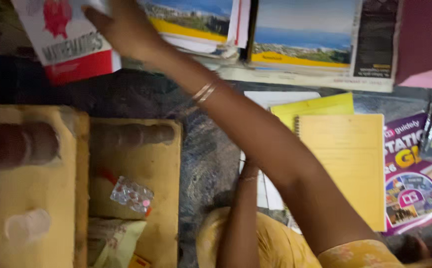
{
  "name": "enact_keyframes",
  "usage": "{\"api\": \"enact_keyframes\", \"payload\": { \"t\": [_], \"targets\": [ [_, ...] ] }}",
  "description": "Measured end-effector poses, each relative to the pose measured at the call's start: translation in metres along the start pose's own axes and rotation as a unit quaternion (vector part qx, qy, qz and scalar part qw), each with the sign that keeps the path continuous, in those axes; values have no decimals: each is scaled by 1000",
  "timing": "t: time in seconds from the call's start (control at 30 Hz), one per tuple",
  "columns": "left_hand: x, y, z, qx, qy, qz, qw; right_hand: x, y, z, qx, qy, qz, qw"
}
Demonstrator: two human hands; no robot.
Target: The person sits on the floor and organizes a pile of books, notebooks, and loose papers. They pick up items, flip through pages, and place them into neat stacks on the floor.
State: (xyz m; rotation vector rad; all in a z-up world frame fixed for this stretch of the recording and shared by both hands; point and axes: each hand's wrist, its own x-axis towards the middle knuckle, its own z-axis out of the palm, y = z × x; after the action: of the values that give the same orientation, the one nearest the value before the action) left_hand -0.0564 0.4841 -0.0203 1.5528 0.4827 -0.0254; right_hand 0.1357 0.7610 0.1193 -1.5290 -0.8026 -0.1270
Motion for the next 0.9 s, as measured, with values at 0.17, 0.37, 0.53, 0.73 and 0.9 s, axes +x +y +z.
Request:
{"api": "enact_keyframes", "payload": {
  "t": [0.17, 0.37, 0.53, 0.73, 0.9],
  "targets": [
    [-19, 35, 2, 76, 5, -25, 997, 9, 7, 118, -71, 55, 95, 991],
    [-6, 37, 10, 55, -49, -35, 997, -9, 50, 178, 223, 12, 185, 957],
    [5, 23, 7, 77, -32, -21, 996, 7, 127, 186, -52, -44, 202, 977],
    [-5, 11, 16, 89, -23, -29, 995, -8, 150, 180, -50, -77, 240, 966],
    [-5, 18, 22, 102, -16, -7, 995, -25, 131, 162, -131, 16, 155, 979]
  ]
}}
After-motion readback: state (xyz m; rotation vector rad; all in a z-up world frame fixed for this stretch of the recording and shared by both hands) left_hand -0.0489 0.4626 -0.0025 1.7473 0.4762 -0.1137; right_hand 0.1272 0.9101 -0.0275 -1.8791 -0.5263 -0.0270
